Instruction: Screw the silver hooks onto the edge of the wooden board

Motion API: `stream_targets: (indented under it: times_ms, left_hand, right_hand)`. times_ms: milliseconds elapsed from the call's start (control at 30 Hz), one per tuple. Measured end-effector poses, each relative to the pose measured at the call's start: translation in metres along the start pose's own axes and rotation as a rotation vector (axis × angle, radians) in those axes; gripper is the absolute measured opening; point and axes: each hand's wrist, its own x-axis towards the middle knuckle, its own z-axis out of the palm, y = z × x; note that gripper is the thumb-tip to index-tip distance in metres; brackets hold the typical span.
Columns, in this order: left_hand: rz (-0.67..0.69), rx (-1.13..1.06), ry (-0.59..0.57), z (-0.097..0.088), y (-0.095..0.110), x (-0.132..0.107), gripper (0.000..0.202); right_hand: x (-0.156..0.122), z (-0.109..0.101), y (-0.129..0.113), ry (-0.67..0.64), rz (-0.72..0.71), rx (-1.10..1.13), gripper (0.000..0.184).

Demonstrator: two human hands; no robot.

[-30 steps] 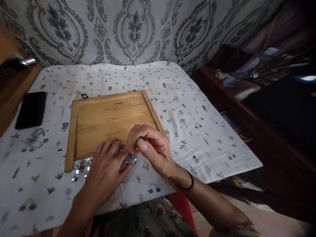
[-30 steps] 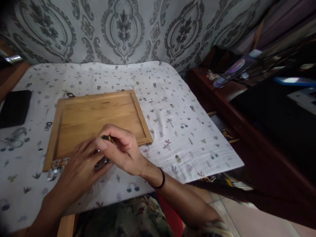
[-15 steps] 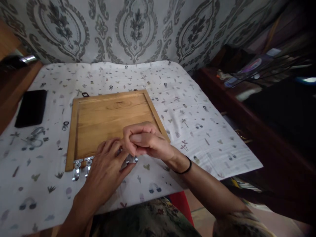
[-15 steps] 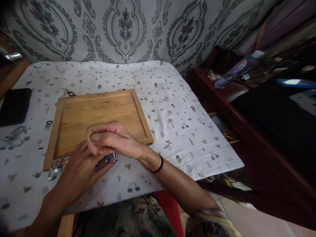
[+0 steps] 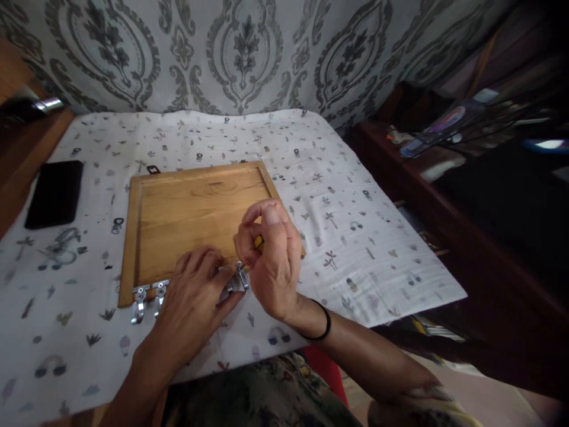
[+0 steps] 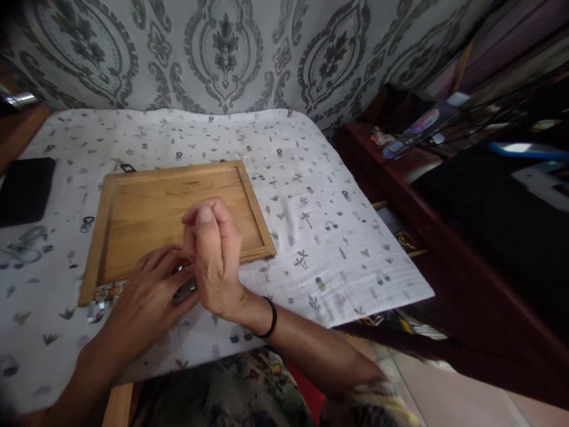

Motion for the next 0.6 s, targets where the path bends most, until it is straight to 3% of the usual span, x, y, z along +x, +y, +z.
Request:
stream_targets:
  times_ms: [67, 200, 300, 467, 600]
  left_hand:
    - [-0.007, 0.007, 0.005, 0.001, 0.0, -0.001, 0.026]
    - [0.01, 0.011, 0.024, -0.001, 0.001, 0.0, 0.025]
    - [0.033, 0.002, 0.046, -0.003, 0.002, 0.001, 0.021]
    - [0.045, -0.004, 0.08, -0.004, 0.001, 0.001, 0.024]
    - [0.012, -0.008, 0.023, -0.003, 0.001, 0.0, 0.02]
  right_hand:
    - [0.004, -0.008, 0.0, -0.105, 0.019, -0.038, 0.042]
    - [0.024, -0.031, -0.01, -0.564, 0.119, -0.069, 0.053]
    - [0.042, -0.04, -0.024, -0.8, 0.14, -0.116, 0.051]
    - [0.061, -0.04, -0.023, -1.047, 0.245, 0.015, 0.053]
    - [0.059, -0.035, -0.008, -1.068, 0.36, 0.218, 0.065]
